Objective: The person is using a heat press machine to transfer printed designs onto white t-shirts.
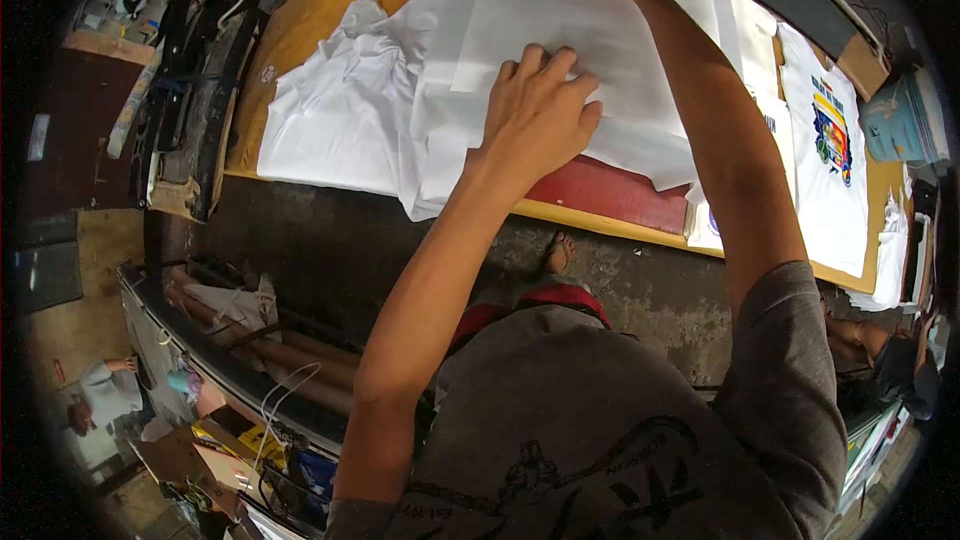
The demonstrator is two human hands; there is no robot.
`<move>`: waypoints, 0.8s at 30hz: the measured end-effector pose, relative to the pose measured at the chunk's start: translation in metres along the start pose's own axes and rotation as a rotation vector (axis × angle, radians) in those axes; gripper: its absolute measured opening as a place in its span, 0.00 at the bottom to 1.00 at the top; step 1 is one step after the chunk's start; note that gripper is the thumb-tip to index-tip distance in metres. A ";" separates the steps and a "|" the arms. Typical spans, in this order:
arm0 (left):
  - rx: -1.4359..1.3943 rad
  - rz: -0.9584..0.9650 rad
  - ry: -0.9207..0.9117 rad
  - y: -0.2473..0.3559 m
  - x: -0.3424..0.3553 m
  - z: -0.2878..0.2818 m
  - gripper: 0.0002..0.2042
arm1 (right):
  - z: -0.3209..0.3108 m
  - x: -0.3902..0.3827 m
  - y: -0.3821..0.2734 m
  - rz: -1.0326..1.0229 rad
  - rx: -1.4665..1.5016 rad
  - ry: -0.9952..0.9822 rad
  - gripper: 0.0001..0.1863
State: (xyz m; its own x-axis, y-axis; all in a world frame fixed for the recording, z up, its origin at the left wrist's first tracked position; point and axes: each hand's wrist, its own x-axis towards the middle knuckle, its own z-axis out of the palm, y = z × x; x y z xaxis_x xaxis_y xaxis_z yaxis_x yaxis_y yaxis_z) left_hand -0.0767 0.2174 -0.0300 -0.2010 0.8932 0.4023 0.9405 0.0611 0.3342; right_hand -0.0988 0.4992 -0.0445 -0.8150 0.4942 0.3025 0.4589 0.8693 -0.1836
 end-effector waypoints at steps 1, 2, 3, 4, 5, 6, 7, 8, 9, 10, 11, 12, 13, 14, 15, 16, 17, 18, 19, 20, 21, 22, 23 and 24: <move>0.017 -0.012 -0.016 0.001 0.002 0.000 0.11 | 0.003 0.002 0.001 0.003 -0.001 -0.004 0.20; 0.037 -0.022 -0.019 0.001 0.003 0.000 0.11 | 0.005 0.003 0.003 0.007 -0.001 -0.008 0.20; 0.037 -0.027 -0.039 0.001 0.004 0.001 0.11 | 0.007 0.005 0.005 0.009 -0.002 -0.009 0.20; 0.046 -0.042 -0.054 0.002 0.005 0.001 0.12 | 0.008 0.007 0.008 0.015 -0.003 -0.009 0.20; 0.050 -0.033 -0.029 0.002 0.005 0.001 0.12 | 0.009 0.006 0.011 0.026 -0.002 -0.004 0.21; 0.052 -0.058 -0.074 0.001 0.005 0.001 0.12 | 0.008 0.007 0.013 0.025 -0.006 0.000 0.21; 0.044 -0.046 -0.064 0.000 0.004 0.001 0.13 | 0.008 0.003 0.016 0.035 -0.006 0.013 0.21; 0.039 -0.026 -0.038 -0.002 0.005 0.000 0.13 | 0.006 -0.002 0.018 0.037 -0.013 0.030 0.21; 0.032 -0.023 -0.048 -0.003 0.005 -0.001 0.13 | 0.004 -0.010 0.018 0.039 -0.027 0.055 0.21; 0.018 -0.018 -0.062 -0.005 0.005 -0.002 0.13 | 0.000 -0.023 0.018 0.038 -0.043 0.090 0.21; 0.003 -0.006 -0.075 -0.006 0.005 -0.003 0.14 | -0.006 -0.038 0.019 0.021 -0.060 0.144 0.21; -0.007 0.008 -0.073 -0.008 0.004 -0.005 0.14 | -0.012 -0.059 0.017 0.008 -0.084 0.207 0.21; -0.035 0.014 -0.013 -0.010 0.003 -0.008 0.14 | -0.018 -0.083 0.014 -0.020 -0.124 0.347 0.20; -0.058 0.025 0.048 -0.013 0.002 -0.011 0.14 | -0.029 -0.106 0.013 -0.005 -0.084 0.301 0.22; -0.026 0.041 0.059 -0.017 -0.003 -0.015 0.15 | -0.039 -0.134 0.010 0.014 -0.043 0.258 0.23; -0.034 0.059 0.059 -0.020 -0.008 -0.019 0.15 | -0.047 -0.162 0.004 0.024 -0.043 0.298 0.22; -0.031 0.080 0.064 -0.022 -0.014 -0.022 0.16 | -0.054 -0.188 -0.004 -0.011 -0.050 0.378 0.20; -0.025 0.099 0.068 -0.024 -0.020 -0.024 0.16 | -0.060 -0.211 -0.011 0.041 -0.051 0.344 0.20; -0.009 0.122 0.016 -0.025 -0.025 -0.024 0.18 | -0.066 -0.231 -0.018 0.063 -0.068 0.346 0.20; -0.008 0.135 0.018 -0.025 -0.030 -0.023 0.18 | -0.071 -0.248 -0.025 0.085 -0.082 0.349 0.20; 0.020 0.165 0.006 -0.023 -0.036 -0.022 0.19 | -0.073 -0.264 -0.034 0.092 -0.084 0.356 0.20; 0.050 0.201 0.000 -0.023 -0.040 -0.021 0.21 | -0.075 -0.276 -0.040 0.119 -0.089 0.350 0.21; 0.041 0.197 -0.040 -0.021 -0.043 -0.020 0.25 | -0.078 -0.287 -0.046 0.149 -0.092 0.354 0.22; 0.042 0.211 -0.036 -0.020 -0.046 -0.019 0.25 | -0.078 -0.296 -0.052 0.152 -0.102 0.356 0.22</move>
State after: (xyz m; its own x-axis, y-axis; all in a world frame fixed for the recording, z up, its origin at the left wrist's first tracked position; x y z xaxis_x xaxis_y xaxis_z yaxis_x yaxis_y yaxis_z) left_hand -0.0912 0.1663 -0.0388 0.0105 0.9034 0.4287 0.9713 -0.1110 0.2102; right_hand 0.1462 0.3086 -0.0511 -0.5699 0.5747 0.5873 0.6125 0.7736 -0.1627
